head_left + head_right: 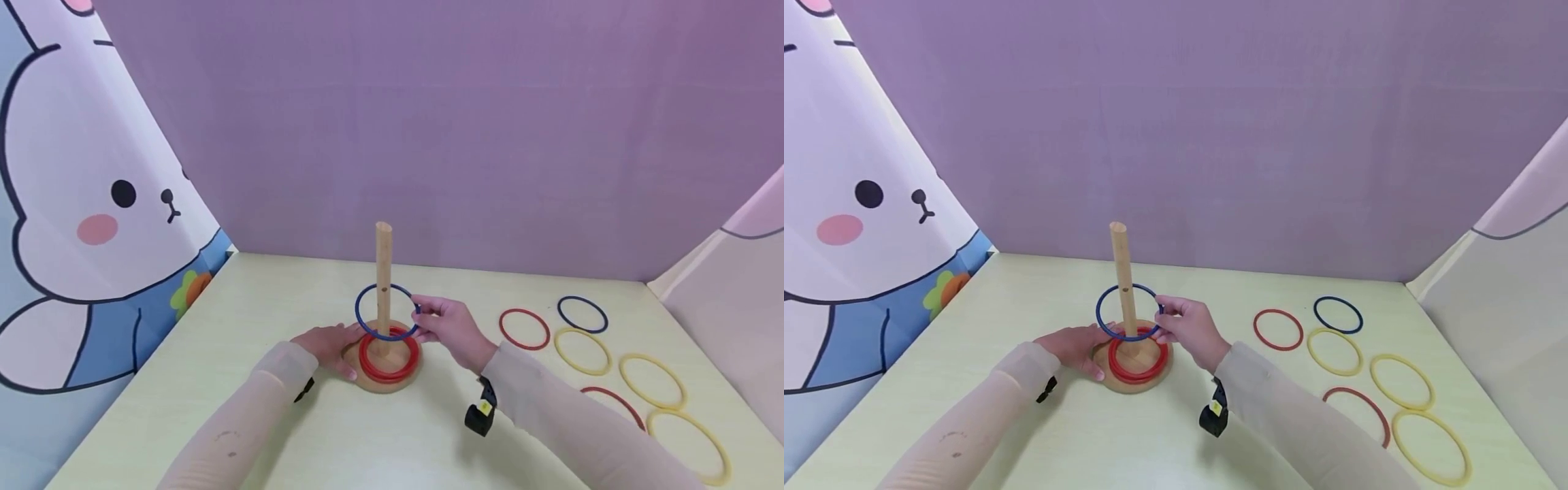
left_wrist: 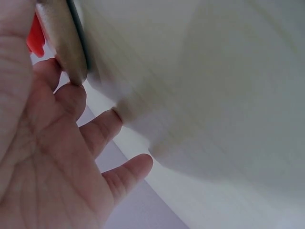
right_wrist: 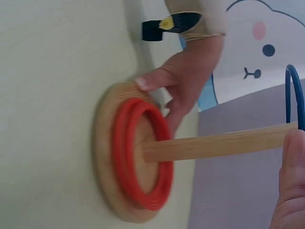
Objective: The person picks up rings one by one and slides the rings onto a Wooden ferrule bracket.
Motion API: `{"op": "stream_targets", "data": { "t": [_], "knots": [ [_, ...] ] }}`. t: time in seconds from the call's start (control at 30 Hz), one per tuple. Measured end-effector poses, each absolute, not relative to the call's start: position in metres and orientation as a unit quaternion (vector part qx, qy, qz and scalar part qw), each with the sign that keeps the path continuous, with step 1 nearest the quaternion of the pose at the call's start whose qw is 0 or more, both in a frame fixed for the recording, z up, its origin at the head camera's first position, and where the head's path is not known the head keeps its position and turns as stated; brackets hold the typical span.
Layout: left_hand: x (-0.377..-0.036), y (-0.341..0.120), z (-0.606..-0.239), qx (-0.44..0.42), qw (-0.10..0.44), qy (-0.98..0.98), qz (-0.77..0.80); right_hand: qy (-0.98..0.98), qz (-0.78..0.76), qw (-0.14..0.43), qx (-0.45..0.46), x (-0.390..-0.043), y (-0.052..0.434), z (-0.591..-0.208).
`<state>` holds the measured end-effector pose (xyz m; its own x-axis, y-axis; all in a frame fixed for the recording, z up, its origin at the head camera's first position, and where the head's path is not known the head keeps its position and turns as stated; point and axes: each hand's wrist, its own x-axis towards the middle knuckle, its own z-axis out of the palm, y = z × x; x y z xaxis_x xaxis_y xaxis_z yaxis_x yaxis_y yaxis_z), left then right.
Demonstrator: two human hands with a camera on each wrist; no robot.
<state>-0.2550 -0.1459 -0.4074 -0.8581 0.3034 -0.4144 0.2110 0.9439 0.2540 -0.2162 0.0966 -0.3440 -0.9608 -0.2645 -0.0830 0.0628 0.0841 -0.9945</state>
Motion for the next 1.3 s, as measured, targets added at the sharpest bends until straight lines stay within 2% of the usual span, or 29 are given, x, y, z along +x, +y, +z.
{"op": "stream_targets", "data": {
  "t": [0.53, 0.73, 1.07, 1.3],
  "knots": [
    [-0.250, -0.148, -0.407, 0.137, 0.230, 0.957, 0.113, 0.719, -0.679, 0.139, -0.053, -0.214, 0.098, -0.402],
    [-0.250, -0.147, -0.405, 0.164, 0.220, 0.957, 0.098, 0.723, -0.675, 0.140, -0.048, -0.213, 0.103, -0.409],
    [-0.253, -0.146, -0.405, 0.147, 0.219, 0.960, 0.092, 0.716, -0.684, 0.135, -0.044, -0.217, 0.098, -0.418],
    [-0.254, -0.147, -0.407, 0.170, 0.215, 0.958, 0.088, 0.710, -0.690, 0.135, -0.035, -0.216, 0.095, -0.426]
  ]
}}
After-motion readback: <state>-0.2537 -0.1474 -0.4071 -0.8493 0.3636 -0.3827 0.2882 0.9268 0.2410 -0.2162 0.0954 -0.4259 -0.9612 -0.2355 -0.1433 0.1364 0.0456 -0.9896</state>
